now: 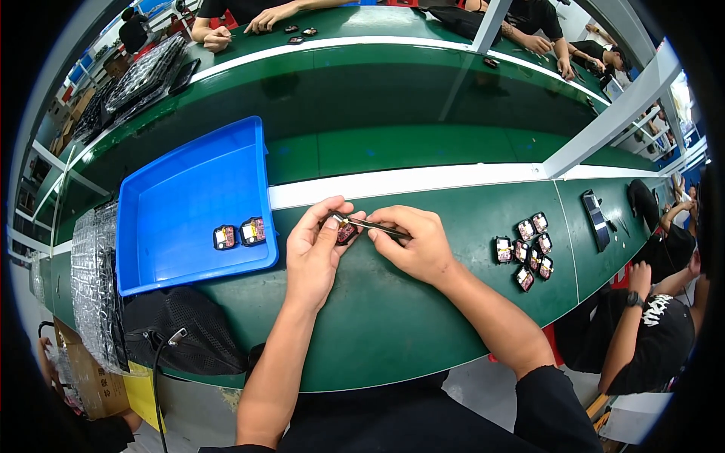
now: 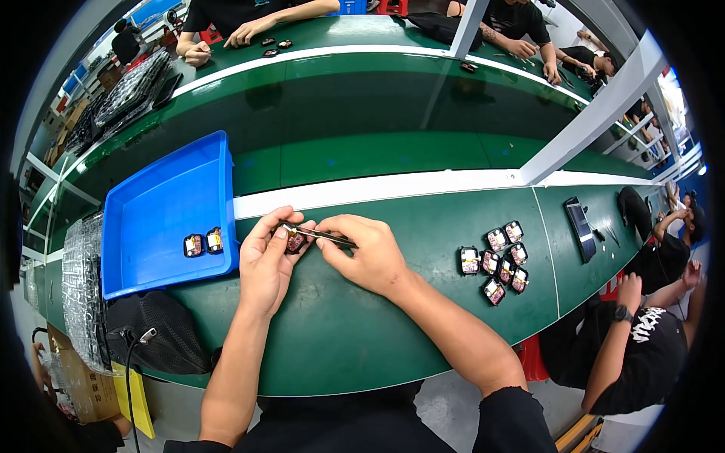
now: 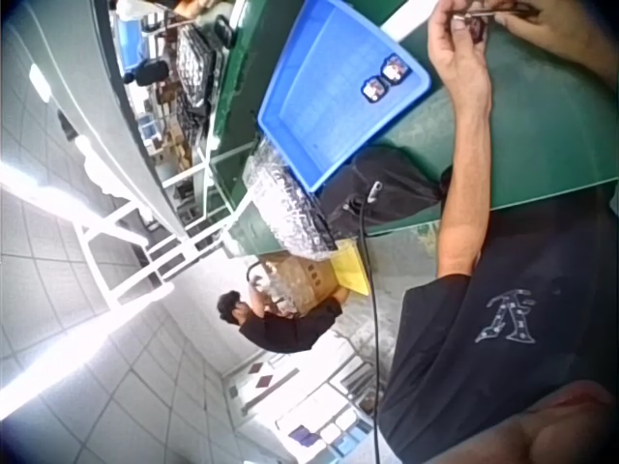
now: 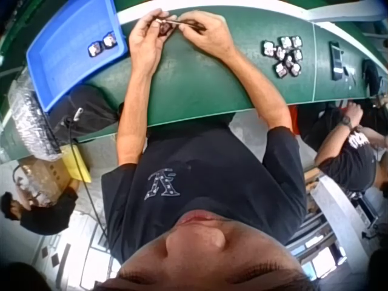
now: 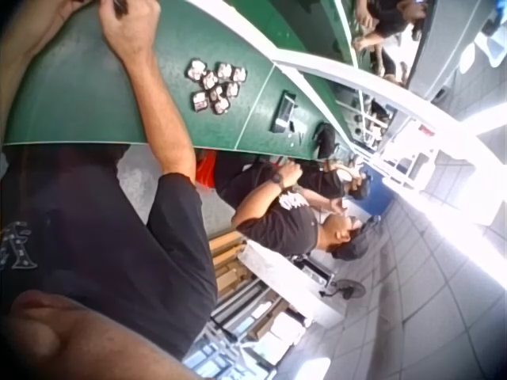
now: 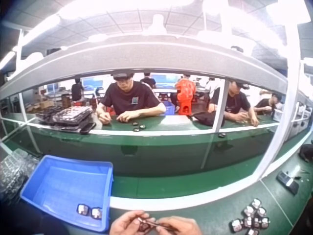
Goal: Assembling small electronic components at an industrial production line workbench.
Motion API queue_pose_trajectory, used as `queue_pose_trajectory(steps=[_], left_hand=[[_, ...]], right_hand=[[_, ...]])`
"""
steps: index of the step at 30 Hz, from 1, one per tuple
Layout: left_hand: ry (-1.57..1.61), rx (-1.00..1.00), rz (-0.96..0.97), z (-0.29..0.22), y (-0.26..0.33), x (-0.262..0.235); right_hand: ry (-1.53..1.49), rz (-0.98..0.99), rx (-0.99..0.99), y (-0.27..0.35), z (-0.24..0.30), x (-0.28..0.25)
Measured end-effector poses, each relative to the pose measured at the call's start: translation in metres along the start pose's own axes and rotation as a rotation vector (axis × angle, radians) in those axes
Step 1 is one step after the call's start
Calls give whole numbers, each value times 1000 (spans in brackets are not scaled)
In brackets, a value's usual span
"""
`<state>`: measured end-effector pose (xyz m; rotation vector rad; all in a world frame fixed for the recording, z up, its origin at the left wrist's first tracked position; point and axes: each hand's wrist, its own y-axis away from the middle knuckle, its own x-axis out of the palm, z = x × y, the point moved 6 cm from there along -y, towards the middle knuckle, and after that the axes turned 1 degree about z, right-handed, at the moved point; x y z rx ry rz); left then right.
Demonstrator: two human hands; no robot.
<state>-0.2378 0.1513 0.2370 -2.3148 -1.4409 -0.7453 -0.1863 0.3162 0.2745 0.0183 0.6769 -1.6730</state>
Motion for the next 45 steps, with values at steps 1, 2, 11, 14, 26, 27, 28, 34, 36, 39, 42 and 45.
queue_pose_trajectory(steps=[1,2,11,14,26,27,28,34,36,39,42,45], left_hand=[[-2,3,2,0,0,0],[-3,3,2,0,1,0],[-35,3,-9,0,0,-1],[-36,10,-5,-1,0,-1],[-36,13,-53,0,-2,-4],[-35,9,-59,0,-2,-4],[-33,5,-65,0,-2,-4],[-80,-9,-112,-2,0,-6],[-81,-9,-115,-2,-1,-5],[-86,-10,-117,-4,-1,-1],[-93,-17,-124,-3,-1,-2],[-92,-19,-128,-3,0,-2]], right_hand=[[1,1,-4,0,0,1],[0,2,-4,0,0,1],[47,30,-43,-2,5,1],[36,28,-50,-1,4,1],[-28,36,77,-1,-2,-2],[-16,-7,93,1,-7,-3],[-4,-49,109,2,-11,-4],[432,-39,-59,-6,1,-4],[462,-26,-59,-6,2,-4],[453,-31,-10,-5,1,-5],[400,-66,47,-4,3,-5],[407,-49,84,-4,-1,-5]])
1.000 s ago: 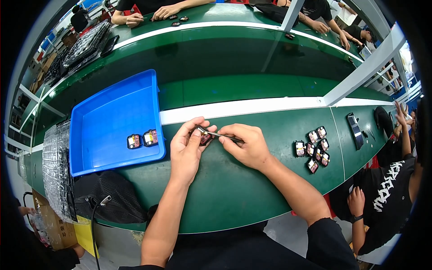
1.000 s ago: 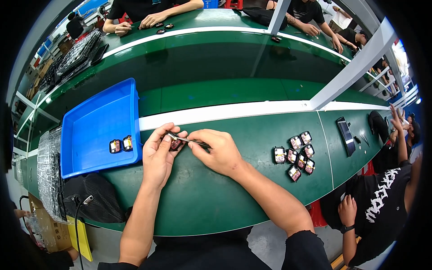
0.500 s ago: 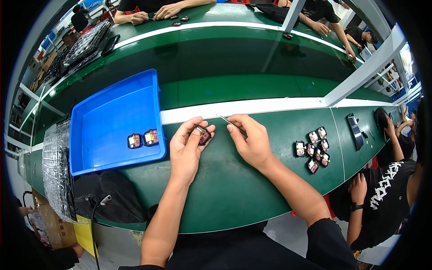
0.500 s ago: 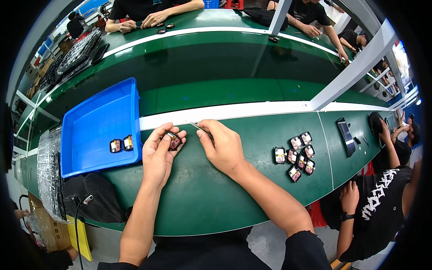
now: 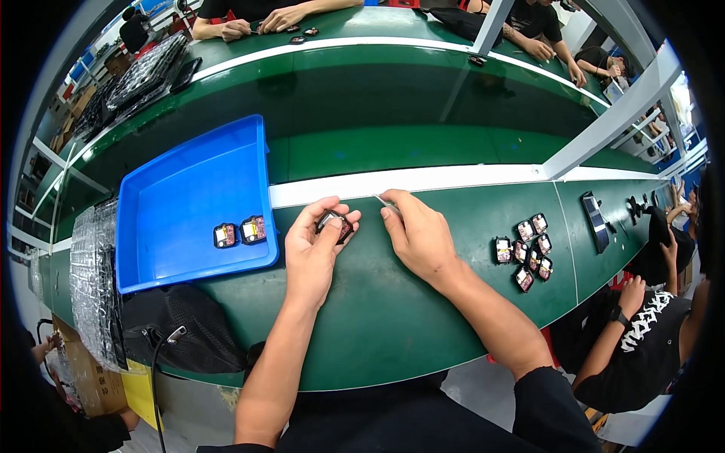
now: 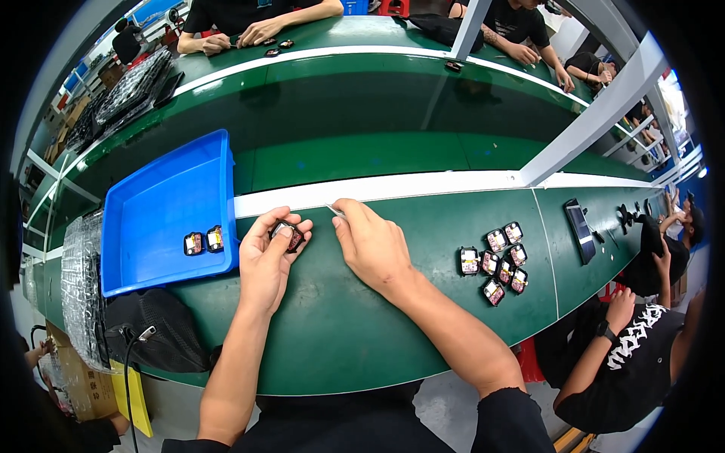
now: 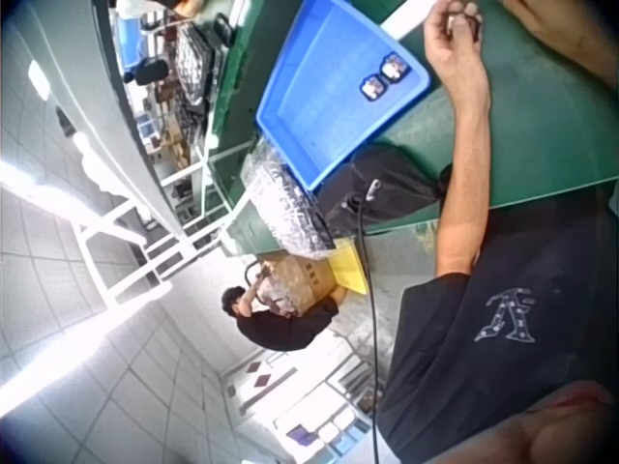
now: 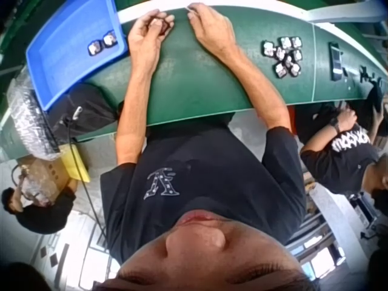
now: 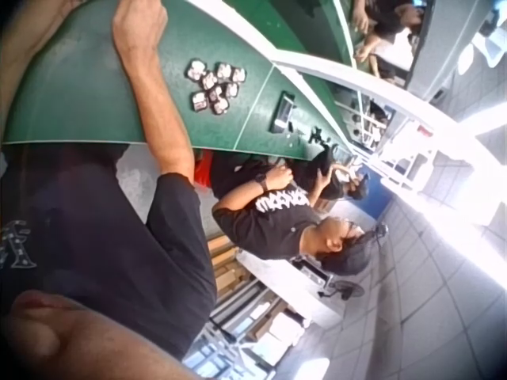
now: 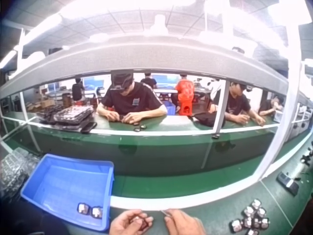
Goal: Assembling small electronic components at an industrial production line workbench.
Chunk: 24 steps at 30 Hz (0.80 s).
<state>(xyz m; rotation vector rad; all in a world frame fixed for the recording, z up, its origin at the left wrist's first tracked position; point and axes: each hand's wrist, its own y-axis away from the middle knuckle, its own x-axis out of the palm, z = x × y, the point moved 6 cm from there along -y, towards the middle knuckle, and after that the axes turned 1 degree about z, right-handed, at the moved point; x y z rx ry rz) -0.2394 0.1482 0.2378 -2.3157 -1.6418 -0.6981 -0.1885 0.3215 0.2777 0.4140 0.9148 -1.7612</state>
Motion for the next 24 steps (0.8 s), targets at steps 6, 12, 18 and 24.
queue_pose_trajectory(steps=[6,12,18,24], left_hand=[[-8,16,18,0,2,2],[4,10,32,1,2,-2],[27,-33,43,1,2,0],[9,-32,36,-2,3,2]], right_hand=[[-47,120,63,1,-4,4],[-83,98,-57,3,5,7],[-90,87,-54,3,2,7],[-116,95,-44,3,3,8]])
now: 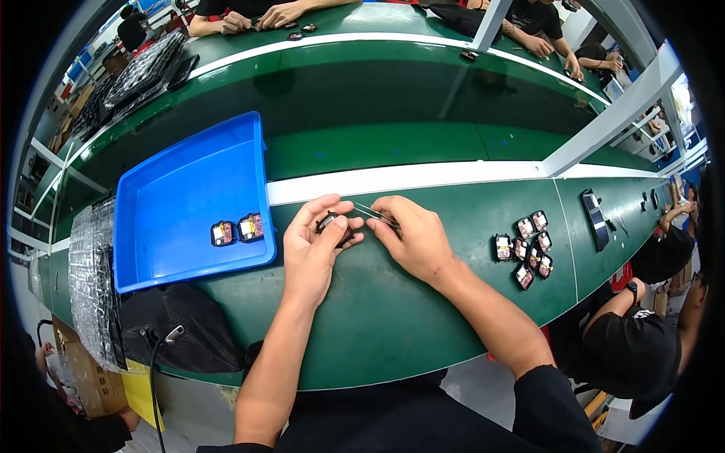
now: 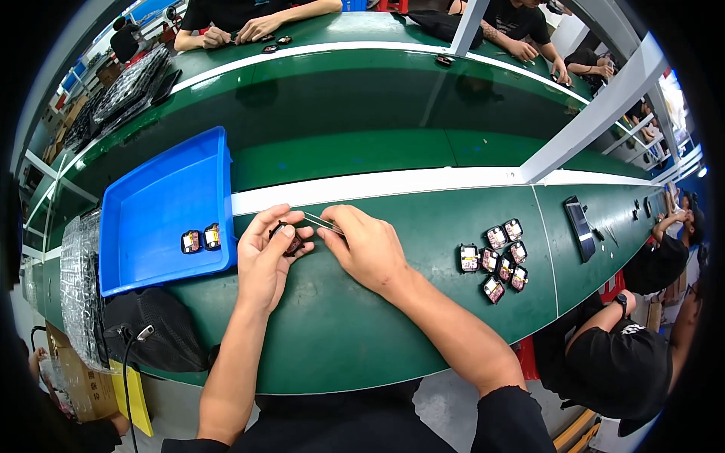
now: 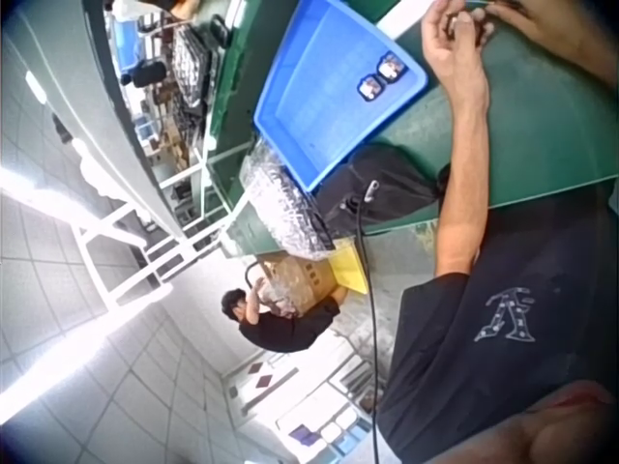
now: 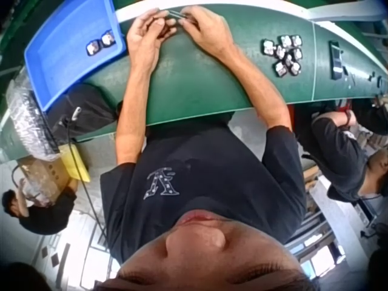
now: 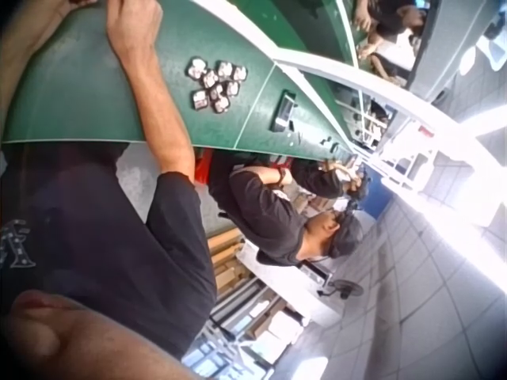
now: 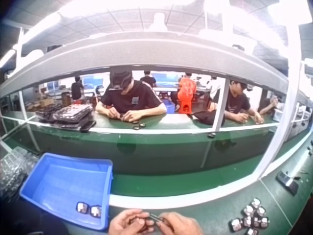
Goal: Assembling small electronic components at an industrial production line workbench.
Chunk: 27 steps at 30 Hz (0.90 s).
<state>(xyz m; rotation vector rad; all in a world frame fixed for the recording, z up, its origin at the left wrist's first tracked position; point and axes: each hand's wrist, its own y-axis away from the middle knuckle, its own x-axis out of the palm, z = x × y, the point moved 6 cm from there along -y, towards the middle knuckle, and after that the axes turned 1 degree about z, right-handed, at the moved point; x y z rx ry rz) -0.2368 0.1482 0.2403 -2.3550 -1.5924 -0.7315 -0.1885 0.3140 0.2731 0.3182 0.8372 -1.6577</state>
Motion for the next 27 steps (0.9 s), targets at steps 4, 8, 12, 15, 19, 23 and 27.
queue_pose_trajectory(steps=[4,8,12,15,19,23,27], left_hand=[[30,13,15,1,-1,-2],[127,-6,28,-1,-2,-2],[243,-33,95,-2,-1,2],[241,-35,106,-3,1,6],[185,-24,111,-2,1,6],[206,-21,112,-1,0,5],[200,-12,109,0,0,5]], right_hand=[[-40,-58,-19,1,-4,1],[-57,-87,-40,0,1,-3],[17,-56,-84,0,8,-5],[65,-51,-119,-2,9,-4],[85,-92,-119,-1,8,-5],[79,-88,-102,-1,6,-5],[88,-85,-105,-1,7,-6]])
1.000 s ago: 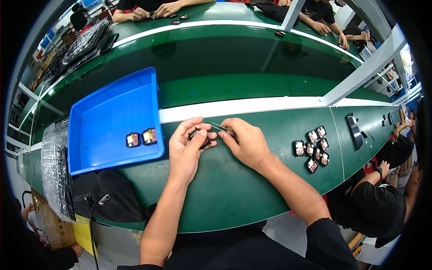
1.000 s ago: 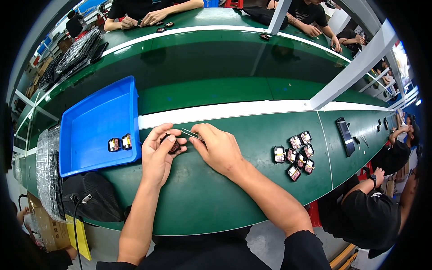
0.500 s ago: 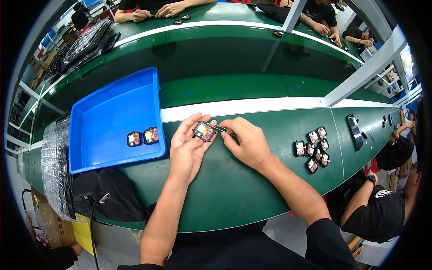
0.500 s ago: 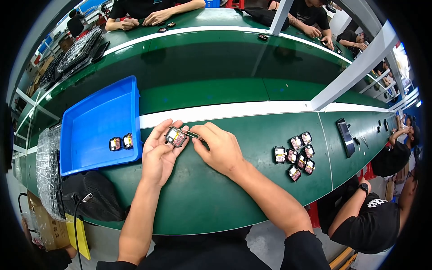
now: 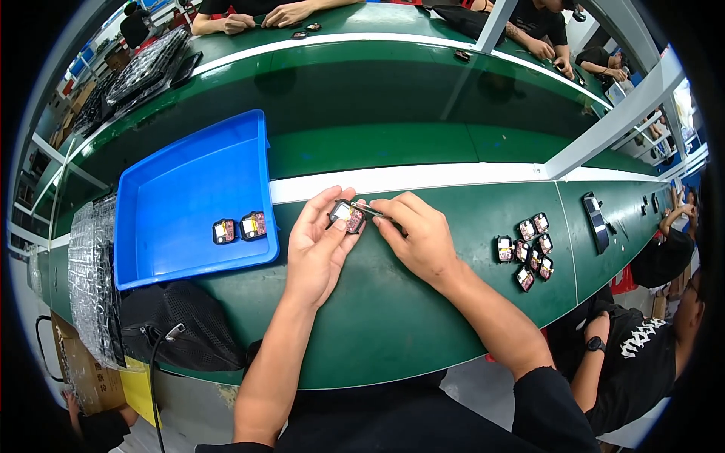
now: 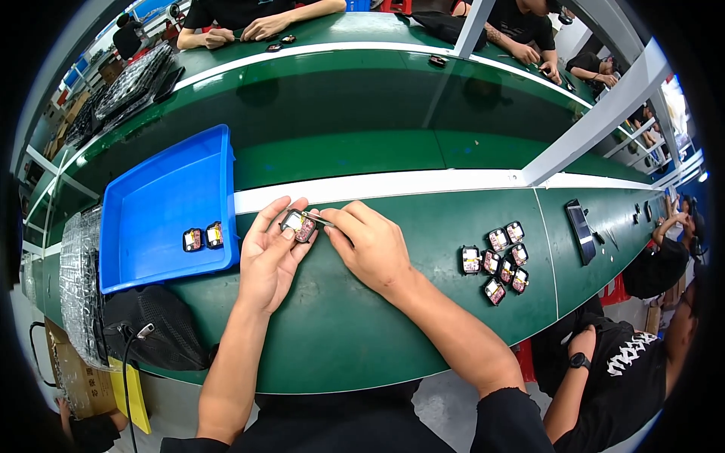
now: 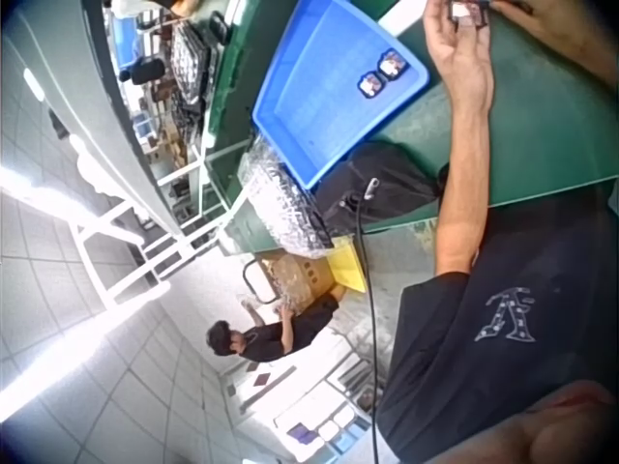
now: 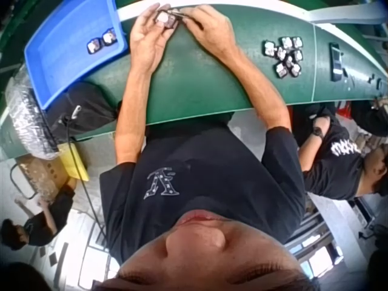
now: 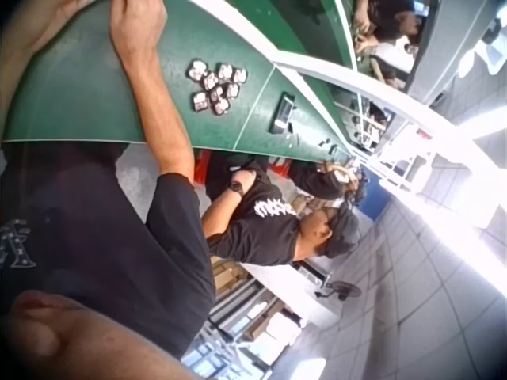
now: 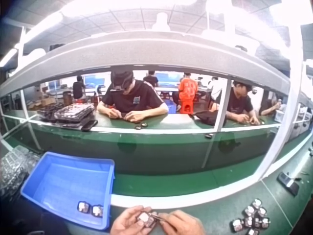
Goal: Assembling small electronic components at an industrial production line workbench.
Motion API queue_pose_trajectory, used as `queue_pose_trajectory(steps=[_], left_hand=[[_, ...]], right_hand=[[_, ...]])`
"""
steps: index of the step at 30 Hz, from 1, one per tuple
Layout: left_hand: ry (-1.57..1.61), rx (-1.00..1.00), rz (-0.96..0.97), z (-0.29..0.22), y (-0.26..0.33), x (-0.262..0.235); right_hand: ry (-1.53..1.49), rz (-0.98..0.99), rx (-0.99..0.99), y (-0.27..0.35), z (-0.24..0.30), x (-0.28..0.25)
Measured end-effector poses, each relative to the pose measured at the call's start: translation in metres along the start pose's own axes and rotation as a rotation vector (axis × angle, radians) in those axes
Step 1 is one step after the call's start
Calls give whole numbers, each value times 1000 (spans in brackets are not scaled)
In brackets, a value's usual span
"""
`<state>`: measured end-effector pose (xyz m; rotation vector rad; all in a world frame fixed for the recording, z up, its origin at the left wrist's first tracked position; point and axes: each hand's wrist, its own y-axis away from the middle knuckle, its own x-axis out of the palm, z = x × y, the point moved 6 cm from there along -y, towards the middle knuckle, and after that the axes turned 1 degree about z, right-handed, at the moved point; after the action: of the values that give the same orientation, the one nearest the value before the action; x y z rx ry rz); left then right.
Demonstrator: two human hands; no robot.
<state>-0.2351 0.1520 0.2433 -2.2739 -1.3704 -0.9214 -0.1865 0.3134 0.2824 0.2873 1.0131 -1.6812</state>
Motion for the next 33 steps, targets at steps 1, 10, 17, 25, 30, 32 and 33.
queue_pose_trajectory(steps=[1,10,17,25,30,32,33], left_hand=[[-14,4,1,0,0,0],[-121,27,-44,3,0,-1],[-159,65,-30,2,-1,-3],[-170,76,-33,1,-1,-2],[-166,75,-35,1,-2,-2],[-169,68,-30,2,-2,-1],[-167,78,-28,2,-2,0]], right_hand=[[-2,-8,-4,0,0,0],[66,-23,-74,0,6,-3],[75,-27,-80,0,7,-3],[75,-40,-95,0,10,-3],[76,-40,-91,0,11,-4],[74,-42,-95,0,11,-4],[75,-41,-97,0,11,-3]])
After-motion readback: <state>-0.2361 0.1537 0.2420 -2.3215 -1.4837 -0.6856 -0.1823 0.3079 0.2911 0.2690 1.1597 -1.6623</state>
